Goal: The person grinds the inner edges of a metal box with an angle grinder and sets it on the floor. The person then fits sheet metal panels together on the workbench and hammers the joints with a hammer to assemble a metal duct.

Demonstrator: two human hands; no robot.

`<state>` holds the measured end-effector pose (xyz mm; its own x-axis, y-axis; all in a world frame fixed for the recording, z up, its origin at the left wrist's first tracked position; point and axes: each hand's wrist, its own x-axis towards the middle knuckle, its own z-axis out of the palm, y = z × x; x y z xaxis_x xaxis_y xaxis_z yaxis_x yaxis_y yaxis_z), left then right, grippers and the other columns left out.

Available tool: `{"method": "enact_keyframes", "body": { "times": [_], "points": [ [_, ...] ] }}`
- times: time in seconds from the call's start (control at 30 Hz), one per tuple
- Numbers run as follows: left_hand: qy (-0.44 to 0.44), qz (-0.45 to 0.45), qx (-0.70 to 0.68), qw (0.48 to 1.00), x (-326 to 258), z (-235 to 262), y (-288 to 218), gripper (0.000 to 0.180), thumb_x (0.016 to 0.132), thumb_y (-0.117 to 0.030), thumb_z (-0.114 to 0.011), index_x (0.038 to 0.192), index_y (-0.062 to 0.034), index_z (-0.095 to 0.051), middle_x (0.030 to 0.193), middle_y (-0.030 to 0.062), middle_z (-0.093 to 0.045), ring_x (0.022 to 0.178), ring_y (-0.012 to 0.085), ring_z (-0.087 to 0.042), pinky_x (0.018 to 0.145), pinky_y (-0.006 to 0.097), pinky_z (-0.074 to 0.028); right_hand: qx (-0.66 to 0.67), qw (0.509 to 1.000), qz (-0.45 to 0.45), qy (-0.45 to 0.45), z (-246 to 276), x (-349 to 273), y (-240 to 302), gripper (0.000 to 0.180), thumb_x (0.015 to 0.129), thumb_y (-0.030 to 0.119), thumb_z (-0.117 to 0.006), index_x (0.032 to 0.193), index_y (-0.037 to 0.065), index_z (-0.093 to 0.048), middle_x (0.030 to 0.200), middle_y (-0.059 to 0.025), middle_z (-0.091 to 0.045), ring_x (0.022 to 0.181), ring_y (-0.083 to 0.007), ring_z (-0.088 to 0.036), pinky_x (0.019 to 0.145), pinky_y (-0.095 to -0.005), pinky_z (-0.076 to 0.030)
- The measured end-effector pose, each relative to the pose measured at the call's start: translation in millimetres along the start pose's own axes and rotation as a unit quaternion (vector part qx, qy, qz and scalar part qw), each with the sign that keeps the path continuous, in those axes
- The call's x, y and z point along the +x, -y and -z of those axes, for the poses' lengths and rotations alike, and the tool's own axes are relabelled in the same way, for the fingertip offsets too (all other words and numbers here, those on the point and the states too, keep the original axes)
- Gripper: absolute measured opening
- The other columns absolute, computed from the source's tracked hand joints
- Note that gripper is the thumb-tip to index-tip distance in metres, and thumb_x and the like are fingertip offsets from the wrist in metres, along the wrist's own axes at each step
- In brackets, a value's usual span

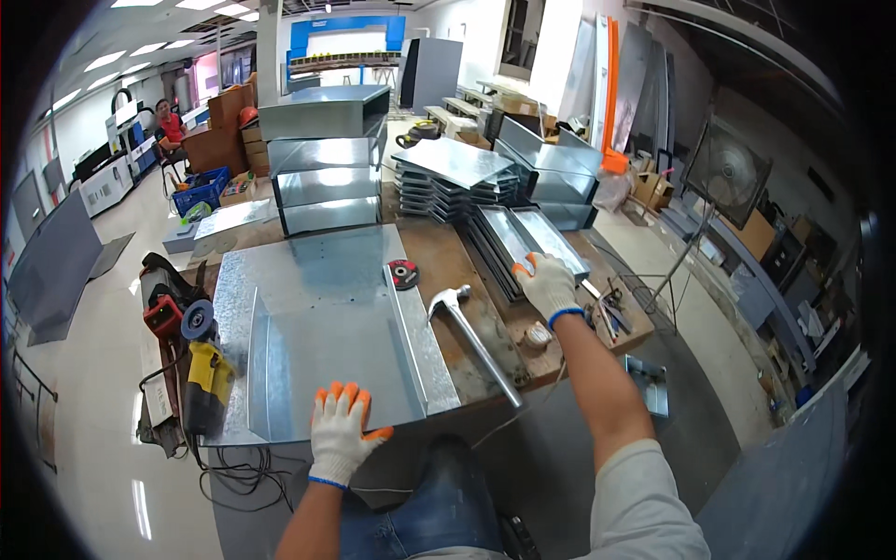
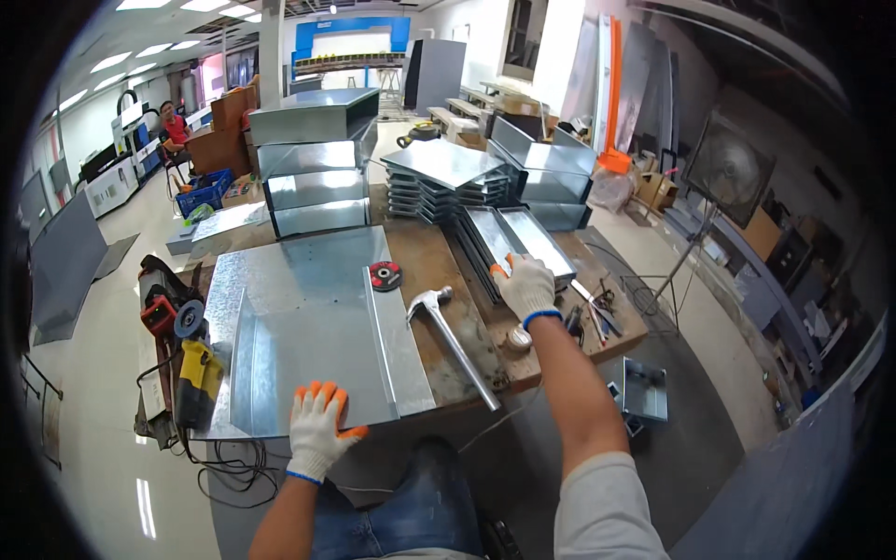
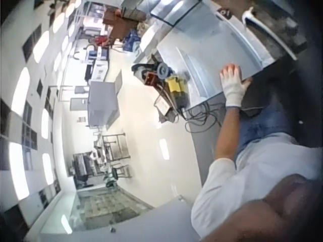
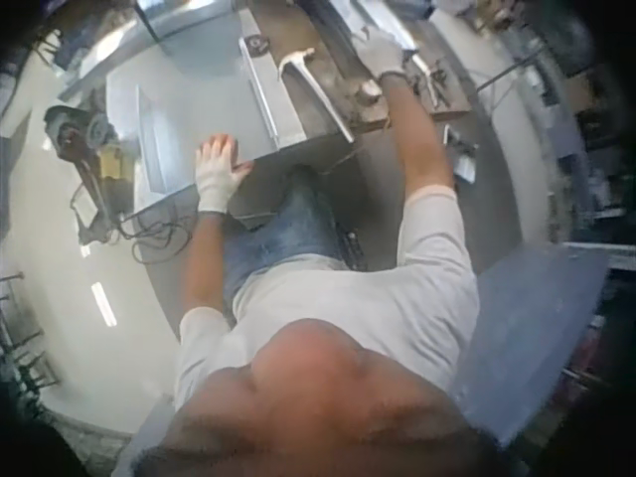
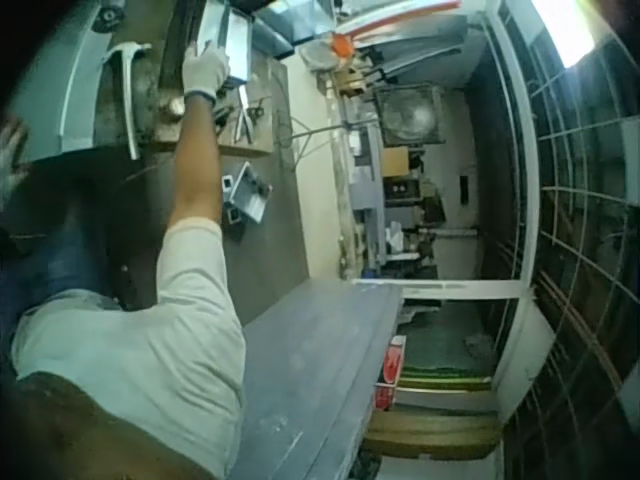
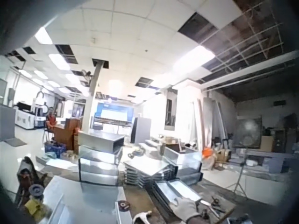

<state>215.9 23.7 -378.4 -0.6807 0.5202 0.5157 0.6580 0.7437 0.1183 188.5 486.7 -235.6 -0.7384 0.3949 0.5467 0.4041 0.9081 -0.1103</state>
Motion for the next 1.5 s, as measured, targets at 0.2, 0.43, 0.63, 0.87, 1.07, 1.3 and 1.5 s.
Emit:
{"method": "enact_keyframes", "body": {
  "times": [0.2, 0.43, 0.63, 0.87, 1.07, 1.3, 1.5],
  "points": [
    [0.016, -0.002, 0.004, 1.000, 4.9, 1.1, 0.3, 0.082, 0.077, -0.072, -0.074, 0.131, -0.0099, -0.069, 0.148, 0.0114, -0.059, 0.141, 0.0381, -0.049, 0.124, 0.056, -0.030, -0.108, 0.987, -0.055, 0.104, -47.0, 66.2, 20.0, 0.051, 0.095, 0.052, -0.064, 0.116, 0.007, -0.076, 0.111, -0.0180, -0.077, 0.104, -0.0404, -0.072, 0.087, -0.0509, -0.056],
    [0.031, -0.005, 0.007, 0.999, 8.1, 6.1, 3.5, 0.083, 0.078, -0.073, -0.073, 0.129, -0.0088, -0.070, 0.142, 0.0133, -0.060, 0.134, 0.0394, -0.051, 0.123, 0.057, -0.029, -0.133, 0.978, -0.055, 0.154, -74.0, 83.1, 32.3, 0.048, 0.095, 0.049, -0.063, 0.111, 0.007, -0.078, 0.109, -0.0185, -0.079, 0.102, -0.0427, -0.074, 0.085, -0.0520, -0.057],
    [0.033, -0.014, 0.021, 0.999, 11.3, 6.3, 4.4, 0.082, 0.077, -0.073, -0.074, 0.127, -0.0082, -0.070, 0.138, 0.0136, -0.060, 0.130, 0.0396, -0.051, 0.122, 0.058, -0.030, -0.135, 0.954, -0.178, 0.199, -103.8, 97.8, 13.2, 0.041, 0.093, 0.039, -0.066, 0.107, 0.003, -0.080, 0.108, -0.0219, -0.079, 0.099, -0.0441, -0.075, 0.082, -0.0534, -0.059],
    [0.038, -0.014, 0.002, 0.999, 14.5, 12.6, 4.0, 0.080, 0.076, -0.071, -0.076, 0.124, -0.0076, -0.070, 0.138, 0.0133, -0.060, 0.130, 0.0395, -0.051, 0.121, 0.058, -0.031, -0.083, 0.978, -0.110, 0.158, -92.5, 109.6, 5.7, 0.041, 0.093, 0.038, -0.066, 0.109, 0.003, -0.080, 0.106, -0.0233, -0.079, 0.098, -0.0456, -0.074, 0.084, -0.0533, -0.059],
    [0.012, -0.019, 0.007, 1.000, 13.9, 8.5, 3.4, 0.079, 0.074, -0.070, -0.078, 0.123, -0.0076, -0.070, 0.139, 0.0126, -0.060, 0.130, 0.0388, -0.052, 0.120, 0.057, -0.031, -0.022, 0.986, -0.141, 0.090, -52.7, 104.7, 5.7, 0.041, 0.091, 0.039, -0.068, 0.106, 0.003, -0.080, 0.105, -0.0236, -0.079, 0.097, -0.0458, -0.074, 0.085, -0.0522, -0.058],
    [-0.005, -0.010, 0.002, 1.000, 4.9, 6.4, 2.7, 0.080, 0.072, -0.069, -0.079, 0.124, -0.0079, -0.070, 0.139, 0.0119, -0.060, 0.130, 0.0380, -0.052, 0.120, 0.056, -0.032, -0.048, 0.980, -0.112, 0.157, -7.7, 90.5, -0.4, 0.039, 0.087, 0.039, -0.069, 0.101, 0.004, -0.079, 0.103, -0.0223, -0.079, 0.096, -0.0452, -0.073, 0.085, -0.0509, -0.058],
    [-0.021, -0.020, -0.013, 1.000, 4.1, 12.7, -0.5, 0.078, 0.072, -0.064, -0.082, 0.125, -0.0083, -0.068, 0.139, 0.0117, -0.059, 0.131, 0.0366, -0.051, 0.118, 0.055, -0.034, -0.052, 0.989, -0.065, 0.121, 9.2, 70.1, -9.8, 0.033, 0.081, 0.032, -0.069, 0.098, 0.006, -0.078, 0.099, -0.0182, -0.080, 0.093, -0.0440, -0.073, 0.082, -0.0491, -0.058]
  ]
}}
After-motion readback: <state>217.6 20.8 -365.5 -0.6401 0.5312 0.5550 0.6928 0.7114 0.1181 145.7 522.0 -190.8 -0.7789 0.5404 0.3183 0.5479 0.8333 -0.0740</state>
